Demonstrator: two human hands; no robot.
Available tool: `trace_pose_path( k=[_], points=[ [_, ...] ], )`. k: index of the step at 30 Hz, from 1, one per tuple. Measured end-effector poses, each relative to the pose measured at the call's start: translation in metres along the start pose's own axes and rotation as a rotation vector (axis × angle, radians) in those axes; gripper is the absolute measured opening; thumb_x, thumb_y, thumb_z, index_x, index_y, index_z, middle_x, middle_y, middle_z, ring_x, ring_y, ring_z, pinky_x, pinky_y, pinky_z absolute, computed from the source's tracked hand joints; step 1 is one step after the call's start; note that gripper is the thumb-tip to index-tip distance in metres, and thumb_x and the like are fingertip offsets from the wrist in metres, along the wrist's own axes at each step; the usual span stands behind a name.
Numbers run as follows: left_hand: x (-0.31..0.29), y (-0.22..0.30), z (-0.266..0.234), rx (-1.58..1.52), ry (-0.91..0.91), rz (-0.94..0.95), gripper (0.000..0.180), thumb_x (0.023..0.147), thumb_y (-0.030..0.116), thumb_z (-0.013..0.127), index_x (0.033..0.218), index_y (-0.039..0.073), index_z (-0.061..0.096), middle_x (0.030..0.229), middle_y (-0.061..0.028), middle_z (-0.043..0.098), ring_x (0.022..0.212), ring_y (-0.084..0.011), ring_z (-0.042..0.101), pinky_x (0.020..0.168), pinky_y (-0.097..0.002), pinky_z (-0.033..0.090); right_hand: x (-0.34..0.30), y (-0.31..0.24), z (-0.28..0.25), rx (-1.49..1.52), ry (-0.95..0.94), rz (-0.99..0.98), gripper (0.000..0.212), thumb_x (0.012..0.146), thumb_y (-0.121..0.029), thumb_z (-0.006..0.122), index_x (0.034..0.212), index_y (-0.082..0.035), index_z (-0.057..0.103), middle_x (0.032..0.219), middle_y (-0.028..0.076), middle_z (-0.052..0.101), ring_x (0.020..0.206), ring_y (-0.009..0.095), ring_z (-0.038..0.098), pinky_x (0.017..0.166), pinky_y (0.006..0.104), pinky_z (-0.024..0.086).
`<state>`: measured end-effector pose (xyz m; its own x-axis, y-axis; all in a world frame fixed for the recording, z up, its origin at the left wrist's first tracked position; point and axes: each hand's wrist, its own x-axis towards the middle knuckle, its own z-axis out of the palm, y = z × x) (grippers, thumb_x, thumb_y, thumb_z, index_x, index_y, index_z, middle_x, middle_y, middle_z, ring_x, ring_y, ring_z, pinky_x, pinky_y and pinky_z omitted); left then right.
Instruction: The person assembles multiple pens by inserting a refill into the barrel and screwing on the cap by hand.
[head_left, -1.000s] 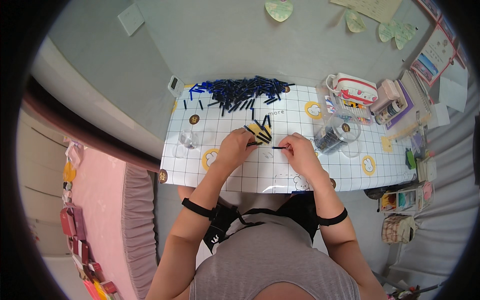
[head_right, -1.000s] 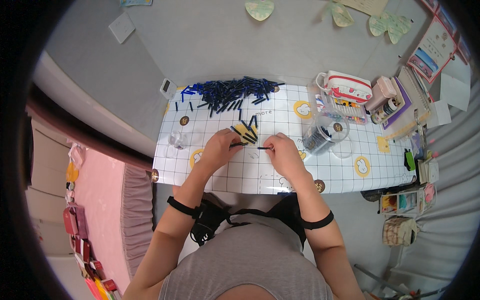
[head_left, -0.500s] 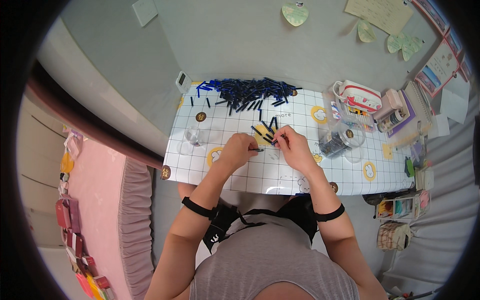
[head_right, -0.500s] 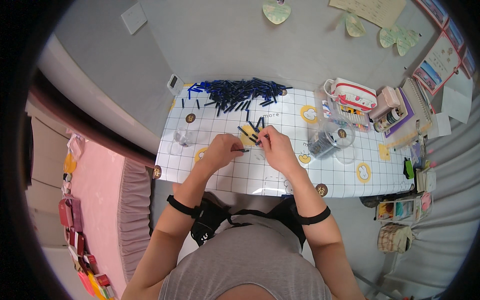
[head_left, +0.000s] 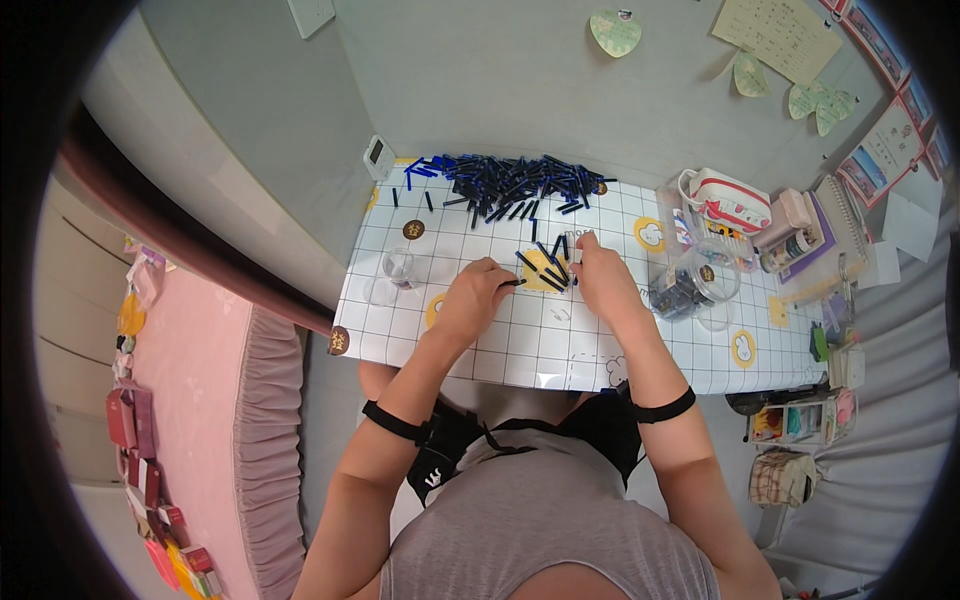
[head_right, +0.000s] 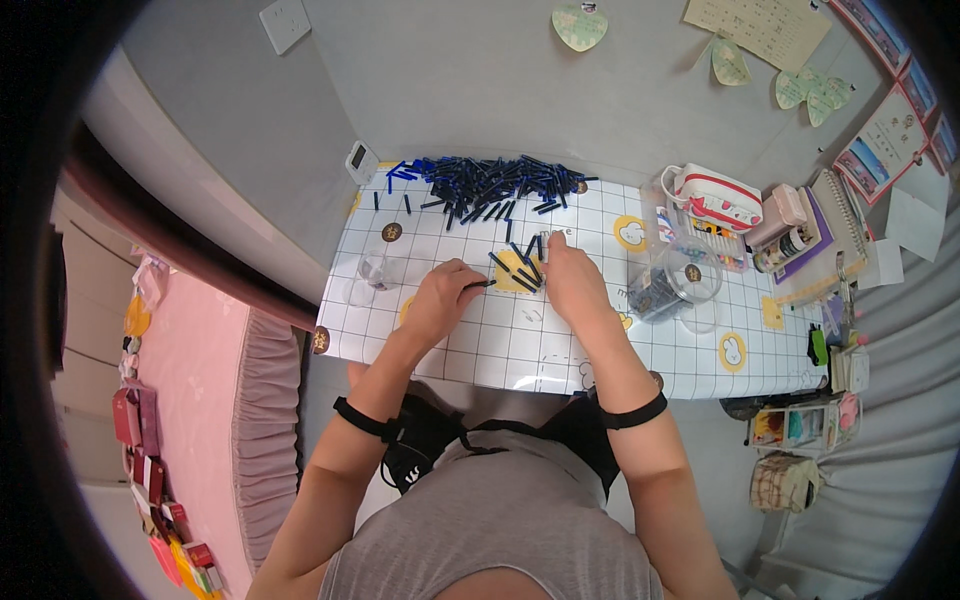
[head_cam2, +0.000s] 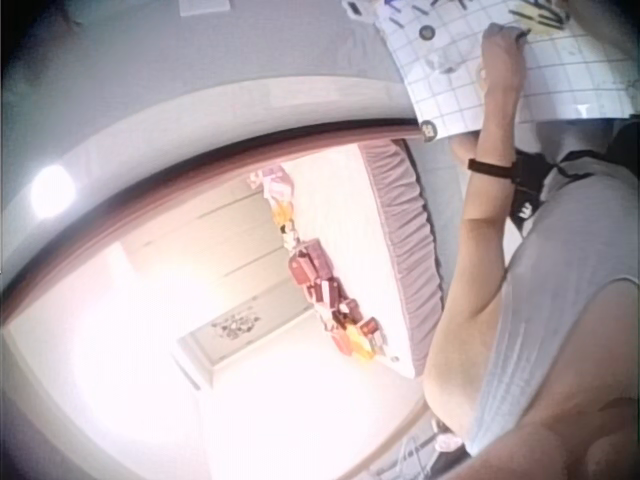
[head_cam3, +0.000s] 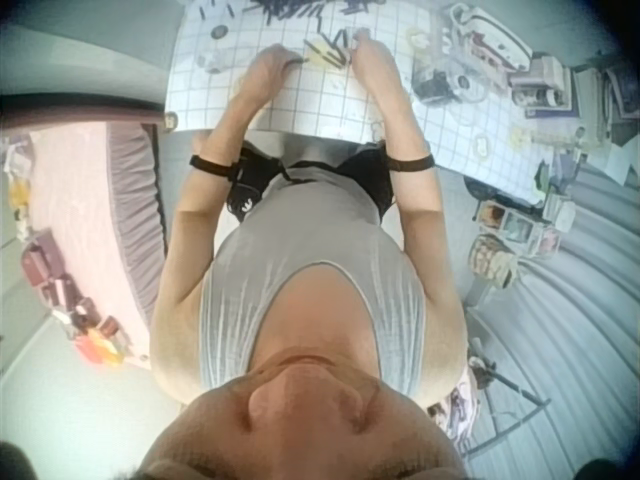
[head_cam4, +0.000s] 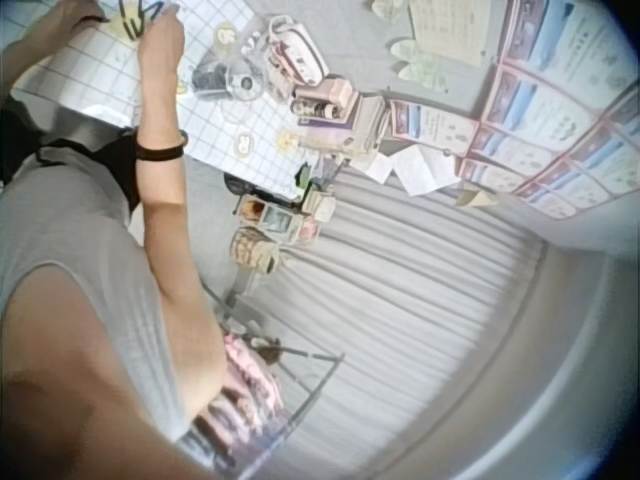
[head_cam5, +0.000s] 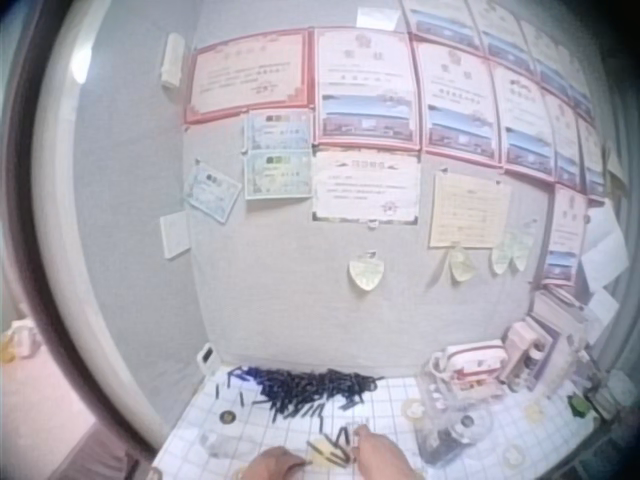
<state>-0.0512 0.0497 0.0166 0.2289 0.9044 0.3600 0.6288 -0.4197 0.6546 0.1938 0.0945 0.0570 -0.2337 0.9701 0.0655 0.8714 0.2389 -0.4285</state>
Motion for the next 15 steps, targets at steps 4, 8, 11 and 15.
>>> trace_pose_path(
  k=[4, 8, 11, 15],
  points=[
    [-0.003, 0.002, 0.005, -0.008, 0.046, -0.009, 0.014, 0.094, 0.004, 0.079, 0.107, 0.000, 0.080, 0.102, -0.0171, 0.074, 0.094, -0.0390, 0.070, 0.085, -0.0461, 0.057, 0.007, 0.002, 0.003, -0.088, -0.049, 0.002, 0.030, 0.104, -0.010, 0.070, 0.128, 0.003, 0.059, 0.098, 0.030, 0.076, 0.098, 0.050, 0.074, 0.086, 0.0560, 0.058],
    [-0.003, -0.001, 0.005, 0.037, 0.090, 0.036, 0.013, 0.095, 0.004, 0.078, 0.107, 0.000, 0.080, 0.109, -0.0157, 0.075, 0.100, -0.0384, 0.070, 0.089, -0.0455, 0.058, 0.010, 0.012, 0.013, -0.134, -0.020, 0.039, 0.030, 0.102, -0.009, 0.071, 0.127, 0.004, 0.060, 0.097, 0.031, 0.076, 0.097, 0.049, 0.075, 0.086, 0.0562, 0.058],
    [0.003, 0.000, 0.005, 0.075, 0.075, 0.068, 0.014, 0.095, 0.004, 0.077, 0.108, 0.000, 0.080, 0.118, -0.0154, 0.077, 0.109, -0.0379, 0.070, 0.096, -0.0448, 0.058, 0.008, 0.013, 0.014, -0.089, -0.002, 0.051, 0.031, 0.100, -0.007, 0.073, 0.127, 0.003, 0.062, 0.099, 0.030, 0.077, 0.098, 0.048, 0.075, 0.086, 0.0556, 0.059],
    [0.017, -0.005, 0.015, 0.111, -0.005, 0.115, 0.017, 0.096, 0.004, 0.074, 0.111, -0.001, 0.079, 0.128, -0.0155, 0.076, 0.120, -0.0367, 0.070, 0.104, -0.0444, 0.057, 0.004, 0.013, 0.012, 0.018, 0.068, -0.004, 0.031, 0.096, -0.004, 0.076, 0.122, 0.003, 0.063, 0.099, 0.028, 0.078, 0.097, 0.046, 0.076, 0.085, 0.0531, 0.061]
  ],
)
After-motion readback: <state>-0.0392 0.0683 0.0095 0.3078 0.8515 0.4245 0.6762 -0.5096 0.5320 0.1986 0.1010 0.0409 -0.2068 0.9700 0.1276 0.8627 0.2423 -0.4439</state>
